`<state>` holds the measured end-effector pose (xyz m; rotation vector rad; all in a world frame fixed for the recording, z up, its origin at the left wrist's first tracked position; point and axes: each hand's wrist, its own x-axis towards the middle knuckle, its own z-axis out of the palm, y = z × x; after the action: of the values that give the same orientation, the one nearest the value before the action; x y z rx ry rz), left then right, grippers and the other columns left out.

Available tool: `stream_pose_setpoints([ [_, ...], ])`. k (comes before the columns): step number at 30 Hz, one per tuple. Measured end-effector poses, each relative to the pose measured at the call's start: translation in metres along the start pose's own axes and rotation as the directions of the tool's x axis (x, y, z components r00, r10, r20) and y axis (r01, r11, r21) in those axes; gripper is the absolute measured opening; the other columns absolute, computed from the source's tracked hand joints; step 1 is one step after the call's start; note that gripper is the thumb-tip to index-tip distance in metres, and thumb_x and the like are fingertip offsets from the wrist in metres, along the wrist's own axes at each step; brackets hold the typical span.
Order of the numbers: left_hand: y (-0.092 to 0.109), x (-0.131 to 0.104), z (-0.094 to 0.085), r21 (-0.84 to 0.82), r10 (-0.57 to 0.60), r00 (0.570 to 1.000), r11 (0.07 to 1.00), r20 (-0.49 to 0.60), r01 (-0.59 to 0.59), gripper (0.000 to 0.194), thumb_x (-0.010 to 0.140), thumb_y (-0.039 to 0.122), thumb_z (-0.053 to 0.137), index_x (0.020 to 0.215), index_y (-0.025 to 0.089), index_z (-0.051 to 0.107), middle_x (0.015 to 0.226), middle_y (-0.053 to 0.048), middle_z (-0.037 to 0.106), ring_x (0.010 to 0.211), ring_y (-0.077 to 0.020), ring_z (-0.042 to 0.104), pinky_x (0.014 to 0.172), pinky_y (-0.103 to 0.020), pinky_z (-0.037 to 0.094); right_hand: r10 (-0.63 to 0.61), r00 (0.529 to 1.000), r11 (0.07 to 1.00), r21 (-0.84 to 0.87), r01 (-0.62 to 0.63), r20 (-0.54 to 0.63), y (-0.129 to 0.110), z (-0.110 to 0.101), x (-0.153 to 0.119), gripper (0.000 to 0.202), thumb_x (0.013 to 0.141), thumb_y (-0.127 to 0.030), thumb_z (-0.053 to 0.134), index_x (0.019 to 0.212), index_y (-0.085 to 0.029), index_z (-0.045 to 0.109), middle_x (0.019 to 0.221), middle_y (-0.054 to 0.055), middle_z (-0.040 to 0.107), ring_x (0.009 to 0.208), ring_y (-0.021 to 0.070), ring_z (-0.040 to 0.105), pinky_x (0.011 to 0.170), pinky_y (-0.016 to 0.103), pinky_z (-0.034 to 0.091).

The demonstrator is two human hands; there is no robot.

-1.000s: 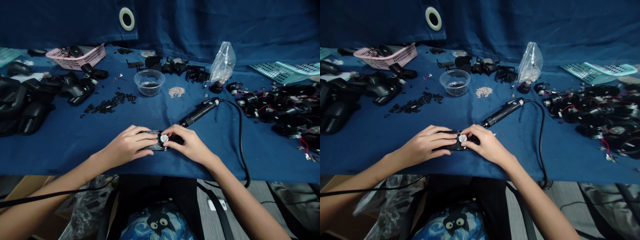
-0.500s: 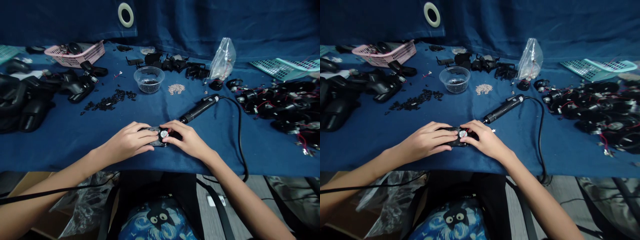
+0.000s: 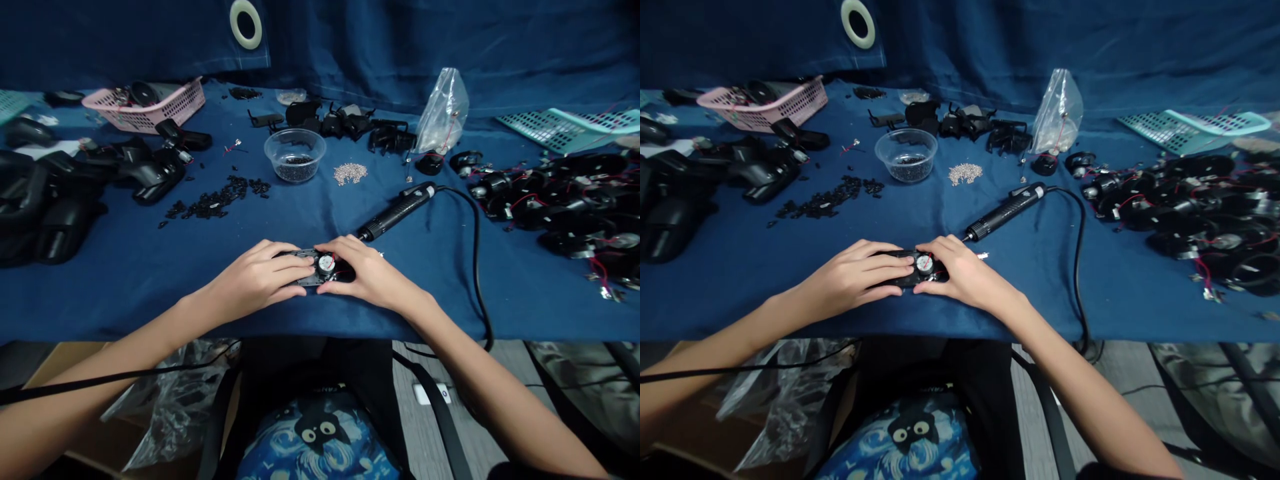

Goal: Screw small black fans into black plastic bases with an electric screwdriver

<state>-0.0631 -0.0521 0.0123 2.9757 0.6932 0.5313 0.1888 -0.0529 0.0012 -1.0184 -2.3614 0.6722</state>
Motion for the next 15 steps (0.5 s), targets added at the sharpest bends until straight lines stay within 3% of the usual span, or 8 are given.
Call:
stream_pose_setpoints([
  [7,0.0011,0.001,-0.0029,0.017,0.001,1.0,1.0,0.014,-0.001,0.035,0.096,0.036,0.054,0.124,0.015,0.062,0.125,-0.007,0.067,0.121,-0.0239,0.054,0.095,-0.037,0.044,0.035,0.999,0.995,0.089,-0.036,0.009,0.009,-0.0009,-0.0018,0.066,0.077,-0.055,0.066,0.13,-0.016,0.058,0.11,0.01,0.065,0.099,0.0221,0.059,0.093,0.038,0.048],
  [11,0.0026,0.0006,-0.0042,0.012,-0.017,0.999,1.0,0.035,0.017,0.035,0.097,0.036,0.052,0.124,0.016,0.062,0.127,-0.006,0.065,0.122,-0.0234,0.053,0.098,-0.037,0.042,0.023,0.999,1.0,-0.006,-0.023,0.027,0.0078,0.0003,-0.0045,0.072,0.075,-0.053,0.071,0.134,-0.016,0.054,0.119,0.011,0.061,0.106,0.0246,0.057,0.095,0.04,0.048],
  [15,0.0043,-0.0008,-0.0033,0.005,-0.034,0.998,0.999,0.044,0.033,0.035,0.098,0.036,0.051,0.125,0.015,0.061,0.128,-0.006,0.064,0.123,-0.0235,0.052,0.098,-0.037,0.041,0.002,0.999,0.995,-0.098,0.002,0.045,0.0057,0.0038,-0.0046,0.064,0.08,-0.047,0.069,0.132,-0.015,0.052,0.122,0.011,0.059,0.111,0.0255,0.053,0.097,0.041,0.047],
])
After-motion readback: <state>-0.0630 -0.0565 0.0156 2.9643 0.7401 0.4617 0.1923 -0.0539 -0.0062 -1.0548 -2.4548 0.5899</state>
